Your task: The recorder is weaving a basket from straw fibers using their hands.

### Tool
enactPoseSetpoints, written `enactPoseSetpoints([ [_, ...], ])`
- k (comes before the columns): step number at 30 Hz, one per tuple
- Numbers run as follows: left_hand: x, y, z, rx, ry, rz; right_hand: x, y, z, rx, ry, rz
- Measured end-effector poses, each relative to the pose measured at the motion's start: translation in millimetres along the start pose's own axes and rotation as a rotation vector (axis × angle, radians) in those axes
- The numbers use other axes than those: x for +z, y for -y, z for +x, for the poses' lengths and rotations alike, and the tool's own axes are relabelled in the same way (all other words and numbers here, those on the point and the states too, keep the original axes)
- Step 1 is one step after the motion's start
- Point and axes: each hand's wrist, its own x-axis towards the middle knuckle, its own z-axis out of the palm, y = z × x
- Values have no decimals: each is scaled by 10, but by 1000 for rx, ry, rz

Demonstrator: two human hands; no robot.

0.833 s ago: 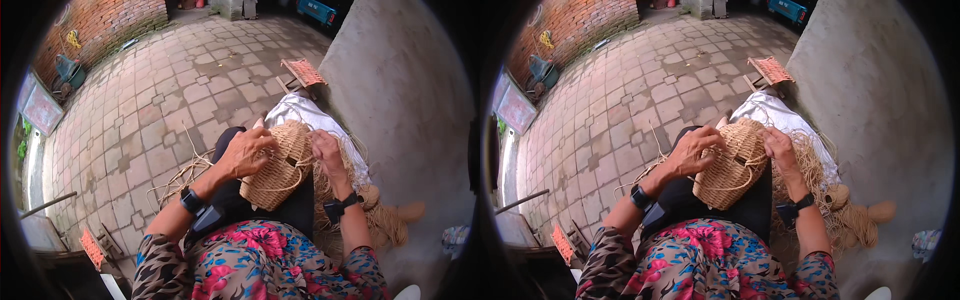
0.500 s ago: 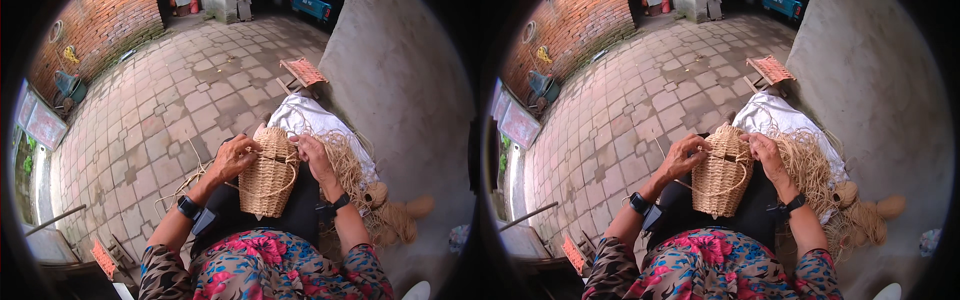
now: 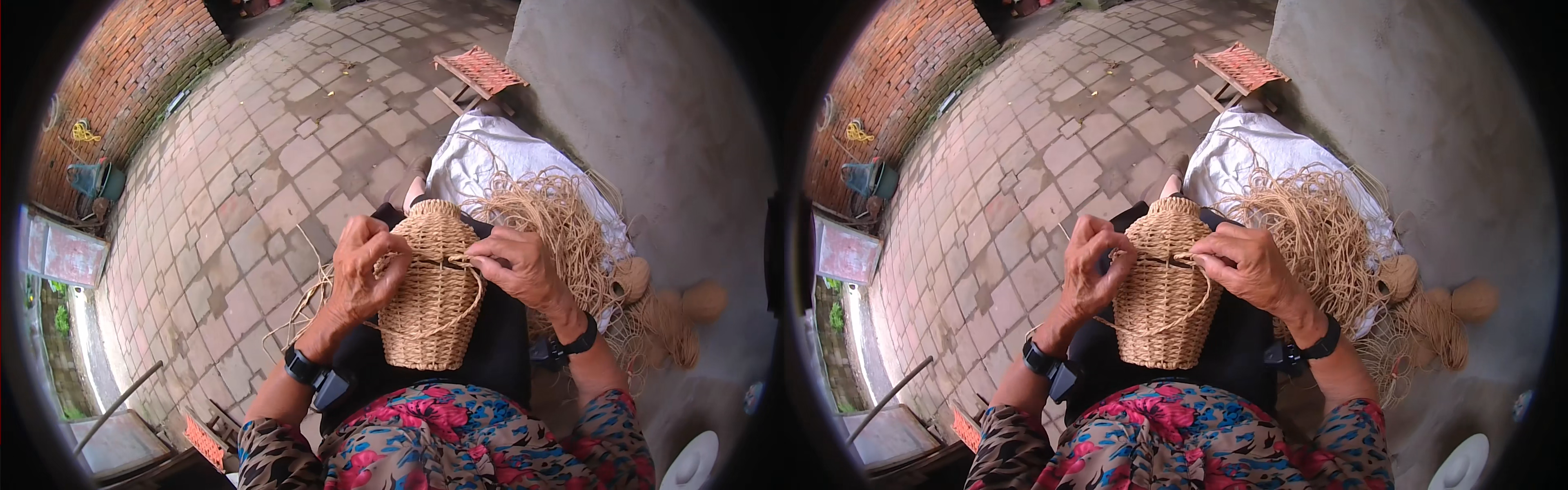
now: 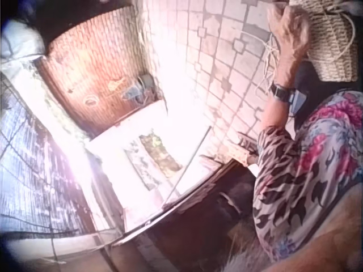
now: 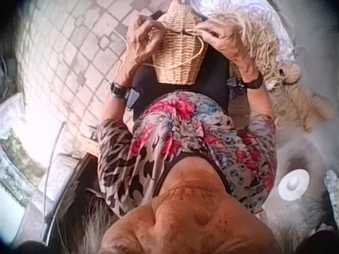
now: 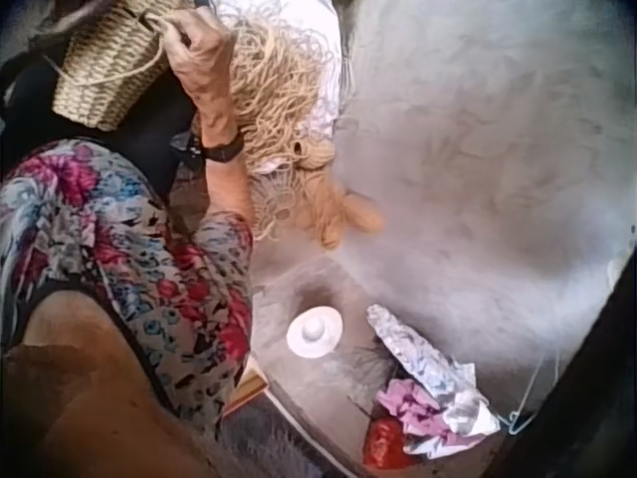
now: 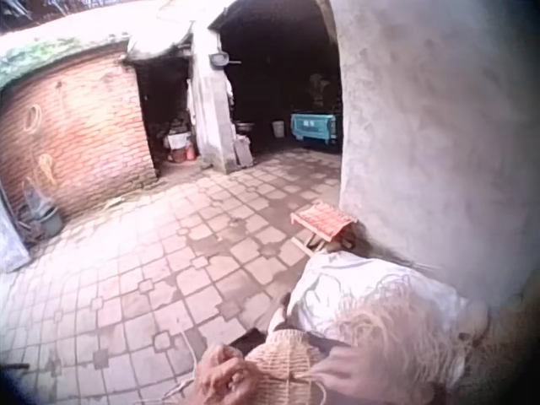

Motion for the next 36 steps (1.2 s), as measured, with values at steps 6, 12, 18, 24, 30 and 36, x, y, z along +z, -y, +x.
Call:
enactPoseSetpoints([
  [6, 75, -108, -121, -3, 109, -28, 27, -6, 61, -178, 23, -180],
  [12, 70, -133, -68, -22, 159, -110, 210, 27, 67, -51, 96, -266],
  [18, 56, -149, 11, 56, 243, -39, 71, 192, 77, 687, 384, 536],
  [24, 28, -173, 183, 185, 354, 70, 121, 43, 30, 839, 402, 900],
  [30, -1, -221, 300, 230, 490, 119, 140, 22, 14, 891, 399, 968],
  [36, -11, -249, 444, 374, 635, 228, 159, 26, -67, 833, 343, 1014],
])
